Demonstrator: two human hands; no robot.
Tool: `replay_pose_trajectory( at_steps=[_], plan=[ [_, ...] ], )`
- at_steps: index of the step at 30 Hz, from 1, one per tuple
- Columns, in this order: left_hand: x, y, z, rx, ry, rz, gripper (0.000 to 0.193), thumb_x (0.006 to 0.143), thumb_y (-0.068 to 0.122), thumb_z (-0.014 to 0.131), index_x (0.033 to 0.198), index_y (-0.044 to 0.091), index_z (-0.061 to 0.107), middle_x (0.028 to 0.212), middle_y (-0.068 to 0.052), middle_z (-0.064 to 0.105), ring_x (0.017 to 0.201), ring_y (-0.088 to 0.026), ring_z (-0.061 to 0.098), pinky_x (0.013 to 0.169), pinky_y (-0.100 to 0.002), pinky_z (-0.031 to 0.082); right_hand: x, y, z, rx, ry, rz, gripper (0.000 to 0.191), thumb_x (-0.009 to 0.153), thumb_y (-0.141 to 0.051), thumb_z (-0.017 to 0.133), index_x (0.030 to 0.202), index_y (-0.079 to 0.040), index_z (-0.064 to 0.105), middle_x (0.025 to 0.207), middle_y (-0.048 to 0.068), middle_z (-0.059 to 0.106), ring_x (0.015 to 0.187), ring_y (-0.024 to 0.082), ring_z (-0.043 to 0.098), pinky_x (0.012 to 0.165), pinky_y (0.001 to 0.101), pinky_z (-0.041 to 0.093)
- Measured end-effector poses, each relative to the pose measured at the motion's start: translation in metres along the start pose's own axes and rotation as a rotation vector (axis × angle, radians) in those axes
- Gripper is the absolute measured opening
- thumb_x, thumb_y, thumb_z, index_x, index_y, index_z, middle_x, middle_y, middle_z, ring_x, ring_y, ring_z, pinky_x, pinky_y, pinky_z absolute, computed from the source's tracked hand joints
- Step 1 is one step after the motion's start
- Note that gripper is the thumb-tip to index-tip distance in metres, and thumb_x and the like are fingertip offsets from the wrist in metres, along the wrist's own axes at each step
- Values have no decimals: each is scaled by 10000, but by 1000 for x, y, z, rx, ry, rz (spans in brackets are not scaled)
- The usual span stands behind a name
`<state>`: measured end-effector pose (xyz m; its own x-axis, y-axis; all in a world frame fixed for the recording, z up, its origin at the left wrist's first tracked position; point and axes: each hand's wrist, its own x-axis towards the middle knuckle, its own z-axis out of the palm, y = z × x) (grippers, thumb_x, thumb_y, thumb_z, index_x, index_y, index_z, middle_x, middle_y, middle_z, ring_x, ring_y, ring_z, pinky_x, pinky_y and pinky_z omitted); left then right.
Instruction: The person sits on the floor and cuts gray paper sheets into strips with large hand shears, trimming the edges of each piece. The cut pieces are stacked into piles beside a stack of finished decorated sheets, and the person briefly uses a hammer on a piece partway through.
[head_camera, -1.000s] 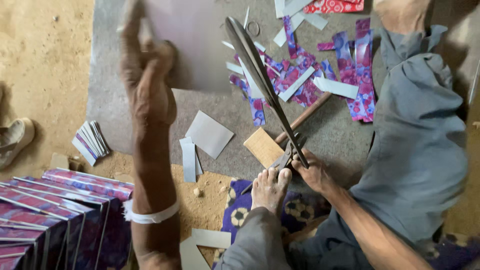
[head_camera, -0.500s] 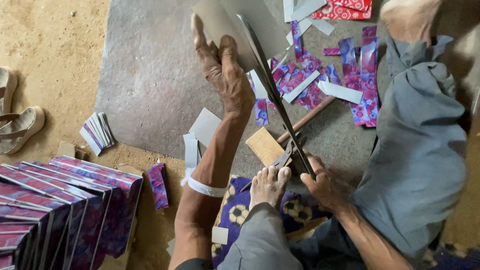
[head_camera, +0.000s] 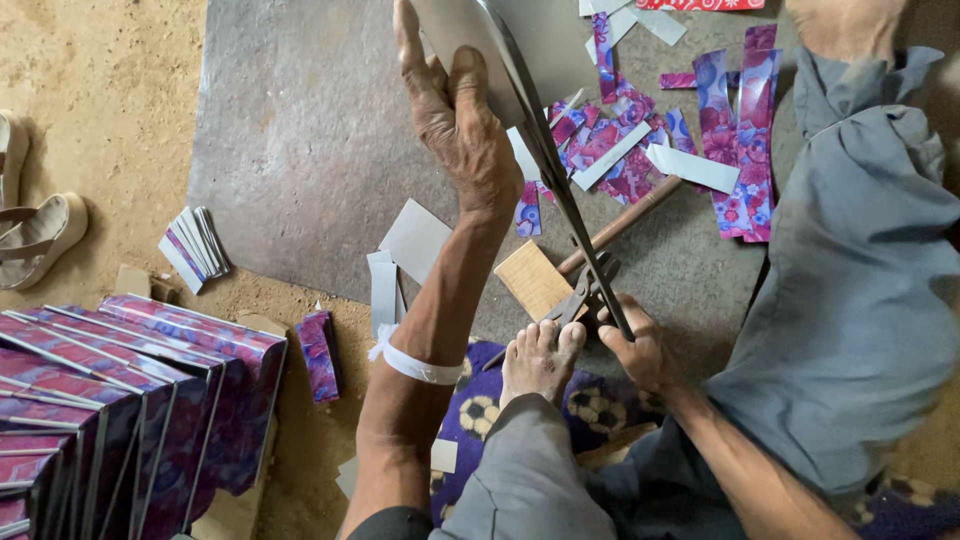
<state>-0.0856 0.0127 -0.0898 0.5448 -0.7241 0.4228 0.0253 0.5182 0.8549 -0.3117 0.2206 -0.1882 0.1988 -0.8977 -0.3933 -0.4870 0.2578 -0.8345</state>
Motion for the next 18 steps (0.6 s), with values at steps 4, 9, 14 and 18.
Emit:
replay_pose_trajectory(
  at_steps=[4,9,14,18],
  plan=[
    [-1,-6,-2,-51,9,-40,546,1152,39,572,1610,250,362,984,33,493,837,-32,487,840,-248,525,21,18,16,-71,134,-274,159,911,-142,632,1022,-28,622,892,161,675,808,323,699,738,418,554],
    [-3,-4,-3,-16,4,-36,550,1153,38,576,1612,250,360,998,33,498,840,-33,486,840,-241,517,33,32,28,-125,183,-282,142,938,-140,679,986,-14,632,834,188,665,753,375,694,620,437,522],
    [2,16,2,-25,-43,-24,545,1153,70,540,1609,273,319,1203,-73,648,975,-105,638,911,-289,614,30,19,20,-146,146,-221,147,948,-171,645,1015,-41,645,906,169,697,821,333,717,710,423,539],
    [-16,37,7,120,63,-251,605,1056,92,514,1603,231,295,1381,-84,581,1027,-167,686,748,-336,683,-1,-9,-3,-13,29,-213,411,917,-157,598,1295,-7,544,1188,208,629,1105,349,625,911,428,488]
  ],
)
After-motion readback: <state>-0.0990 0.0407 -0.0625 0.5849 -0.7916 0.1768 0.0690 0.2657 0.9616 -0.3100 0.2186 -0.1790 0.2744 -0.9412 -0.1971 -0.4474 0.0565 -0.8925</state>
